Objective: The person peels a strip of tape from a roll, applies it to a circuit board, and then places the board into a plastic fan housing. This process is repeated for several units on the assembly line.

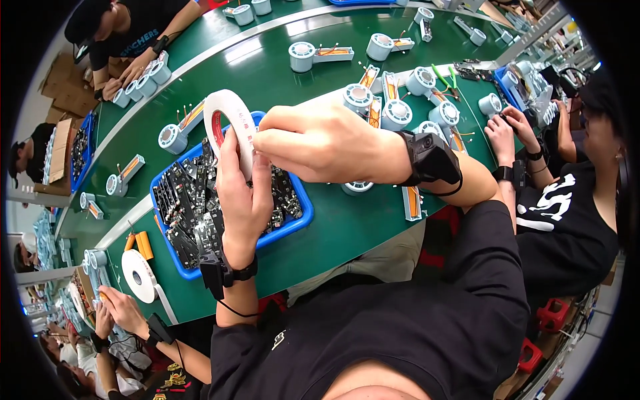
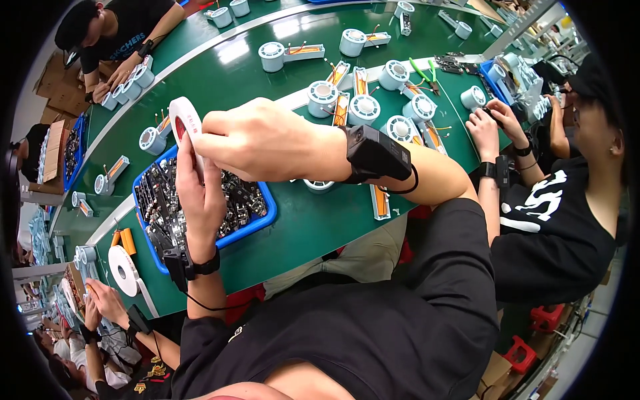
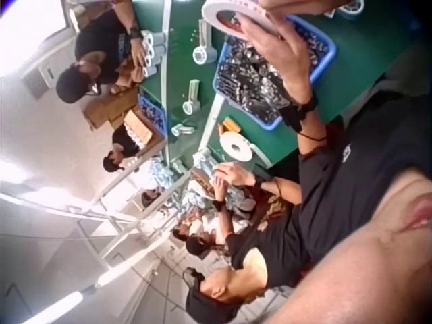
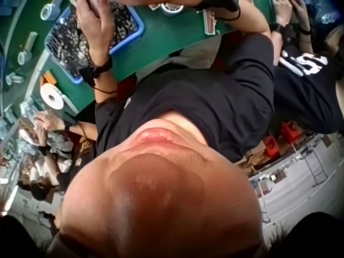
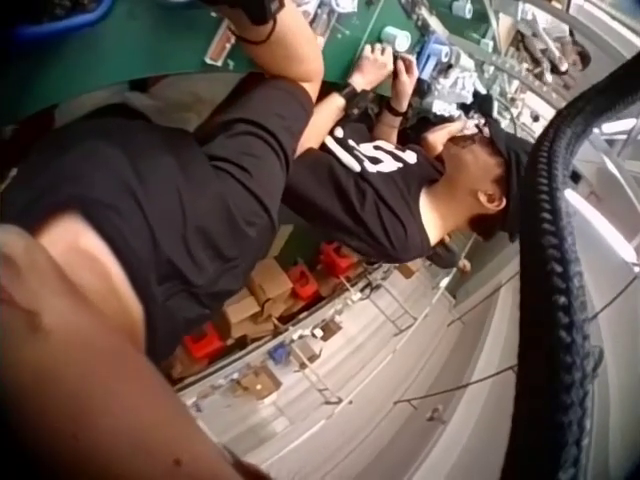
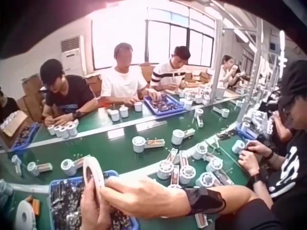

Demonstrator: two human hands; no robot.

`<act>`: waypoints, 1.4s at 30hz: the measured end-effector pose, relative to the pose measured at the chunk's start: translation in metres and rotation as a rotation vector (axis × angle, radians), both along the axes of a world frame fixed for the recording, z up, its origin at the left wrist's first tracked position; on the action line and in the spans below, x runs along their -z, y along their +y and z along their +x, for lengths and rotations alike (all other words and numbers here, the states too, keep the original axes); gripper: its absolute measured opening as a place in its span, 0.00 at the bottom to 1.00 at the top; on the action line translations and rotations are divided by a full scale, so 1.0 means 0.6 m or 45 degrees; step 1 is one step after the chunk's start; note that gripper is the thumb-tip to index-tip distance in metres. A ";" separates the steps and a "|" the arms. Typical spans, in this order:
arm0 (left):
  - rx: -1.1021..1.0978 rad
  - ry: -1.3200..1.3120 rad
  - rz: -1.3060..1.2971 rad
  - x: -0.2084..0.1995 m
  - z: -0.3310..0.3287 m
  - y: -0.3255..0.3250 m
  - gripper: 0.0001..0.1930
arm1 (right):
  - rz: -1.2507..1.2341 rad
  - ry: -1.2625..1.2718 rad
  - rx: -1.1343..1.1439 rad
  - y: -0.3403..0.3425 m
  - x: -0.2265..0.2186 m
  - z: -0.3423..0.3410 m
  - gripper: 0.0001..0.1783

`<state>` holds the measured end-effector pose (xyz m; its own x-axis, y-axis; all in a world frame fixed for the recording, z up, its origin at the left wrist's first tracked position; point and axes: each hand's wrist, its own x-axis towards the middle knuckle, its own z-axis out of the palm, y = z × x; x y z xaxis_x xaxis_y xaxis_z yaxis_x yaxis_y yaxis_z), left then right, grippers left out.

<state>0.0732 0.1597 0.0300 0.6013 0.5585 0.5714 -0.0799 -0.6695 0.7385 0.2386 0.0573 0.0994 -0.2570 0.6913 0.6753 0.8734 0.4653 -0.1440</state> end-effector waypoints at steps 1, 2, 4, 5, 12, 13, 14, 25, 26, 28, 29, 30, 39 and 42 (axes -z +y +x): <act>-0.028 0.004 0.001 0.001 0.000 0.001 0.25 | -0.001 0.001 0.001 0.000 -0.002 -0.002 0.20; -0.027 0.006 0.000 0.001 0.001 0.002 0.25 | -0.020 0.166 0.013 0.000 -0.004 -0.006 0.19; -0.052 0.029 -0.110 0.003 0.001 0.003 0.24 | -0.060 0.498 0.036 -0.001 -0.006 -0.015 0.18; -0.064 0.041 -0.165 0.004 0.001 0.004 0.23 | -0.062 0.500 0.038 -0.002 -0.005 -0.018 0.18; -0.261 -0.001 0.243 0.028 -0.001 0.013 0.24 | -0.256 -0.109 0.273 0.001 0.016 -0.024 0.10; -0.278 0.001 0.338 0.032 -0.004 0.015 0.24 | -0.262 -0.111 0.270 0.003 0.016 -0.020 0.10; -0.301 0.003 0.332 0.035 -0.011 0.018 0.24 | -0.321 0.213 0.141 0.014 0.009 -0.016 0.07; -0.415 0.010 0.482 0.045 -0.022 0.023 0.27 | -0.760 0.249 1.123 0.050 0.085 0.494 0.12; -0.422 0.013 0.480 0.047 -0.025 0.022 0.27 | -0.898 0.265 1.200 0.050 0.087 0.496 0.13; -0.402 0.053 0.476 0.051 -0.027 0.021 0.27 | -0.923 0.326 1.197 0.046 0.085 0.504 0.12; -0.388 0.071 0.475 0.052 -0.027 0.022 0.26 | -0.944 0.389 1.202 0.041 0.082 0.507 0.11; -0.387 0.071 0.475 0.053 -0.027 0.023 0.26 | -0.964 0.453 1.207 0.038 0.079 0.508 0.10; -0.373 0.135 0.467 0.056 -0.023 0.028 0.26 | -1.082 0.882 0.994 0.051 0.130 0.570 0.08; -0.367 0.155 0.460 0.057 -0.023 0.030 0.25 | -1.071 0.828 1.123 0.055 0.135 0.564 0.08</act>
<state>0.0594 0.1775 -0.0043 0.5258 0.4908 0.6948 0.2195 -0.8674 0.4467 0.5768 0.0901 0.0187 0.6724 0.7143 -0.1941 0.4984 -0.6308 -0.5948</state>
